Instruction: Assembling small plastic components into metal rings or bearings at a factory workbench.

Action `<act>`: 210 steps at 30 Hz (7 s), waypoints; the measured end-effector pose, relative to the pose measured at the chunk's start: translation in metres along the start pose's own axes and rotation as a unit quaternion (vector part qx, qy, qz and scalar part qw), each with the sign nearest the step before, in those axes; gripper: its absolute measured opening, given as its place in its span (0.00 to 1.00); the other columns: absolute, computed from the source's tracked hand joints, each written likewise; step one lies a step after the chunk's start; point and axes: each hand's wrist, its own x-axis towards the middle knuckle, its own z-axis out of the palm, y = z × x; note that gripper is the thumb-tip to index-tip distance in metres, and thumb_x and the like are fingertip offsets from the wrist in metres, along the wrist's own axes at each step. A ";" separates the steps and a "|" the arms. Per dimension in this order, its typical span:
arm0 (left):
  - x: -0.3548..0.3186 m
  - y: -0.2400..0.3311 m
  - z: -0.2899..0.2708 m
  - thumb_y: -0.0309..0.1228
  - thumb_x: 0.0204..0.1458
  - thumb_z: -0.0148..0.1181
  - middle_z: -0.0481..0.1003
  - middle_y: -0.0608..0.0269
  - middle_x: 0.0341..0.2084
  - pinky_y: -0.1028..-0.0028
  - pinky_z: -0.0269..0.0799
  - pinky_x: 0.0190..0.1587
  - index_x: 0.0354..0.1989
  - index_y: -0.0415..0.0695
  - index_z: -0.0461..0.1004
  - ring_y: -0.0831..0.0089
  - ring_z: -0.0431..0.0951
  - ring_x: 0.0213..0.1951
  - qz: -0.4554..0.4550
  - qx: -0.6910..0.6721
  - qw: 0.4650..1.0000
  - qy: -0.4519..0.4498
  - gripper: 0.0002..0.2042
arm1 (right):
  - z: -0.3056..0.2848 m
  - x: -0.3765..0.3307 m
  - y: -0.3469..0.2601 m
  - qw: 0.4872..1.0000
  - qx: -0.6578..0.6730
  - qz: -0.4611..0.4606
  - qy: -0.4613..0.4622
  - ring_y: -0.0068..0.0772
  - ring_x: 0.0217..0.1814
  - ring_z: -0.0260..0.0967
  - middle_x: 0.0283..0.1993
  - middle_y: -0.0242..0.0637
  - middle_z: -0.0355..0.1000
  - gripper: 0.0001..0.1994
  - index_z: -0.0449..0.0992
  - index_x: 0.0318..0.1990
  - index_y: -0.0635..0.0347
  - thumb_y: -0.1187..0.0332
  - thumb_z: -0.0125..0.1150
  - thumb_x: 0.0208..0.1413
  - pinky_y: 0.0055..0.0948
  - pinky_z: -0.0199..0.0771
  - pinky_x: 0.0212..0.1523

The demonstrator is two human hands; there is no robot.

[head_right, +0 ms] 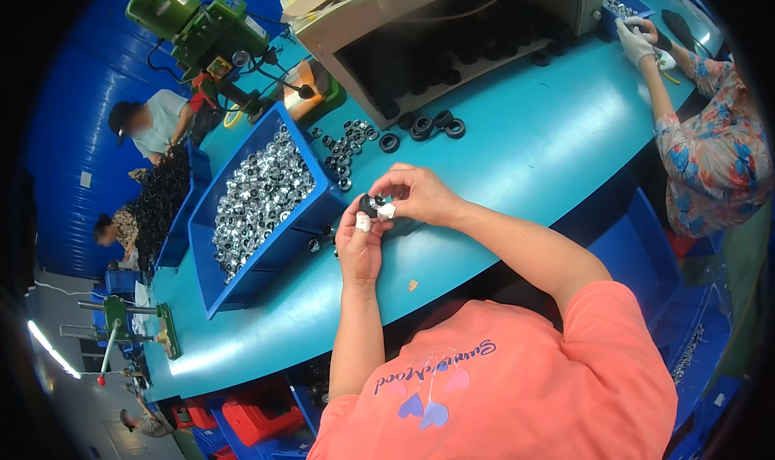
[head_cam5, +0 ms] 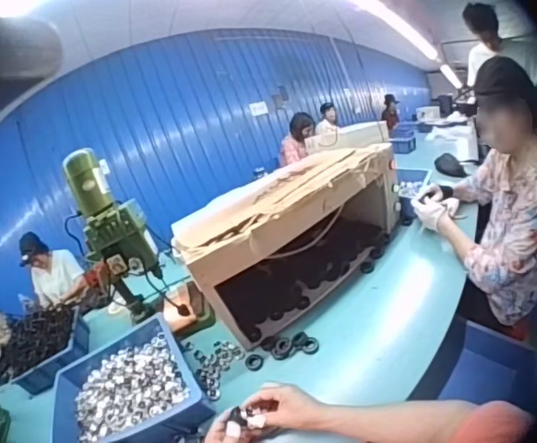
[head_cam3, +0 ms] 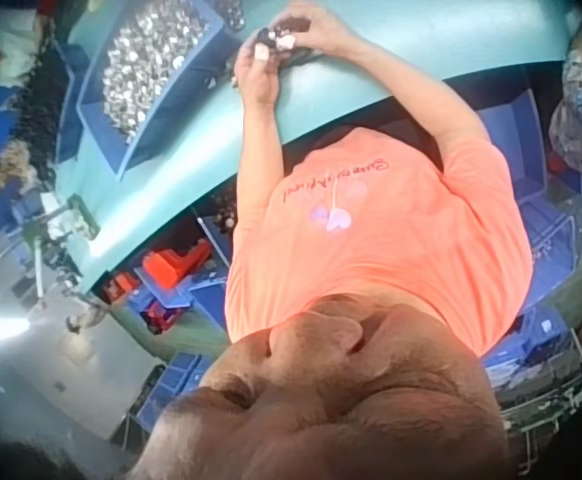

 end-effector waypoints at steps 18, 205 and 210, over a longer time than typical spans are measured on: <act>-0.008 -0.005 0.015 0.34 0.70 0.54 0.74 0.67 0.35 0.81 0.69 0.27 0.53 0.41 0.69 0.85 0.71 0.28 0.078 0.252 0.962 0.067 0.11 | 0.007 -0.007 0.010 0.993 -0.059 0.045 -0.086 0.22 0.39 0.74 0.47 0.36 0.73 0.24 0.80 0.59 0.58 0.72 0.68 0.51 0.22 0.78 0.41; -0.053 0.030 0.021 0.25 0.60 0.67 0.77 0.56 0.51 0.70 0.81 0.47 0.67 0.37 0.69 0.70 0.79 0.48 0.010 0.170 0.985 0.007 0.26 | 0.010 -0.036 -0.054 0.921 -0.299 -0.203 -0.144 0.44 0.52 0.75 0.55 0.42 0.70 0.15 0.76 0.46 0.60 0.79 0.66 0.50 0.39 0.82 0.47; -0.093 0.029 -0.009 0.21 0.55 0.70 0.78 0.57 0.47 0.69 0.84 0.44 0.63 0.36 0.70 0.70 0.81 0.45 0.002 0.112 0.990 0.087 0.26 | 0.015 -0.014 -0.040 0.978 -0.060 -0.015 -0.198 0.35 0.51 0.77 0.53 0.40 0.71 0.18 0.77 0.53 0.58 0.79 0.63 0.53 0.36 0.82 0.47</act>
